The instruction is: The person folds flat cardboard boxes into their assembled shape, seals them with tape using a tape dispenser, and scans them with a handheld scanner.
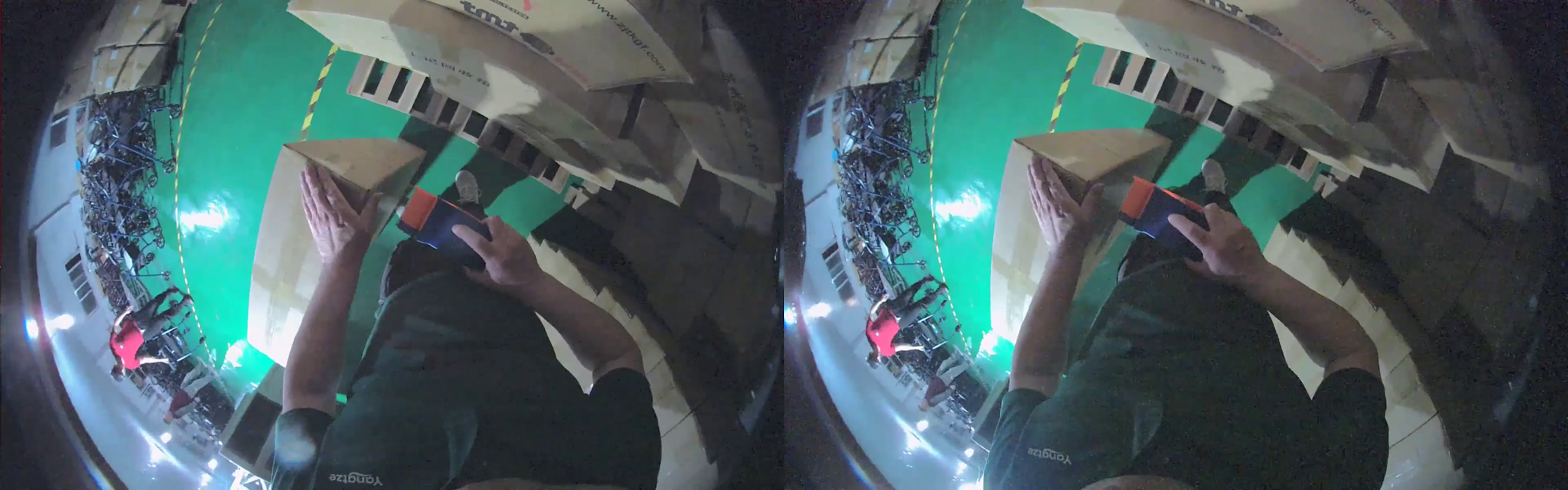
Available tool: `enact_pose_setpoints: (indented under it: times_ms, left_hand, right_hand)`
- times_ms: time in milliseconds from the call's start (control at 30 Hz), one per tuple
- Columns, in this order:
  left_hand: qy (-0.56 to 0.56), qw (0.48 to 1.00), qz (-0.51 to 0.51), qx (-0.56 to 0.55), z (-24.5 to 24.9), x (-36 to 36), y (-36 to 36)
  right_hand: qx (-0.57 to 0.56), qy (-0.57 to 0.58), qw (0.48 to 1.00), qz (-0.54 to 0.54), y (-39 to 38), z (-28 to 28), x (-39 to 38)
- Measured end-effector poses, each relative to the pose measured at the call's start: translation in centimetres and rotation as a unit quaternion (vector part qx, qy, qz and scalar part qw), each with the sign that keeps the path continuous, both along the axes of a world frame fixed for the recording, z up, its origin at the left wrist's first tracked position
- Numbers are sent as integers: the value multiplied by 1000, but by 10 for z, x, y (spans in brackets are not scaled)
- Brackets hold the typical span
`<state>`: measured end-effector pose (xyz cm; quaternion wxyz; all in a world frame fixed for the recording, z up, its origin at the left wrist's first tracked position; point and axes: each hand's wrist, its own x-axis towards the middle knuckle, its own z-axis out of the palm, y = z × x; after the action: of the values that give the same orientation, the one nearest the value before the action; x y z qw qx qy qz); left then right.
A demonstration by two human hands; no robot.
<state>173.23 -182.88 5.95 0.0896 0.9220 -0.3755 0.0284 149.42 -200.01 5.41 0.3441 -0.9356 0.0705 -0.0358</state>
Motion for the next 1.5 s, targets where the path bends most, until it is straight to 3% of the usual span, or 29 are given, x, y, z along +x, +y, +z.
enact_pose_setpoints:
  times_ms: [233,333,533,900,933,1033,1100,1233,1333,1367,1400,1500]
  left_hand:
    - [9,999,18,25,-1,2,-1]
    - [10,1000,12,17,-5,2,-2]
    - [-1,999,31,11,-8,-3,-4]
    - [-41,999,10,-31,-5,-3,-8]
    - [-43,998,13,-32,-5,-7,-10]
    - [-14,997,-15,-75,5,-10,-16]
    - [-2,997,-14,-71,5,-2,-14]
    - [-32,998,-22,-44,-4,5,-4]
    - [-54,997,-32,-34,-7,0,0]
    - [-58,997,-34,-32,-6,-2,0]
    - [-61,997,-37,-31,-4,-3,-3]
    - [-40,998,-40,-31,-4,-2,-1]
  right_hand:
    - [-64,-56,996,-1,-6,16,-14]
    - [-68,-1,997,21,-7,23,-7]
    - [-113,76,990,-40,12,24,68]
    - [-41,204,977,41,12,62,153]
    - [-37,216,974,48,14,43,153]
    - [50,156,984,-70,26,-57,136]
    - [79,232,969,-29,11,-86,116]
    - [95,342,934,-44,-33,-41,75]
    - [237,127,957,-109,-105,50,71]
    - [246,2,956,-163,-125,76,70]
    - [248,-123,936,-216,-147,103,68]
    - [146,-251,883,-368,-250,131,65]
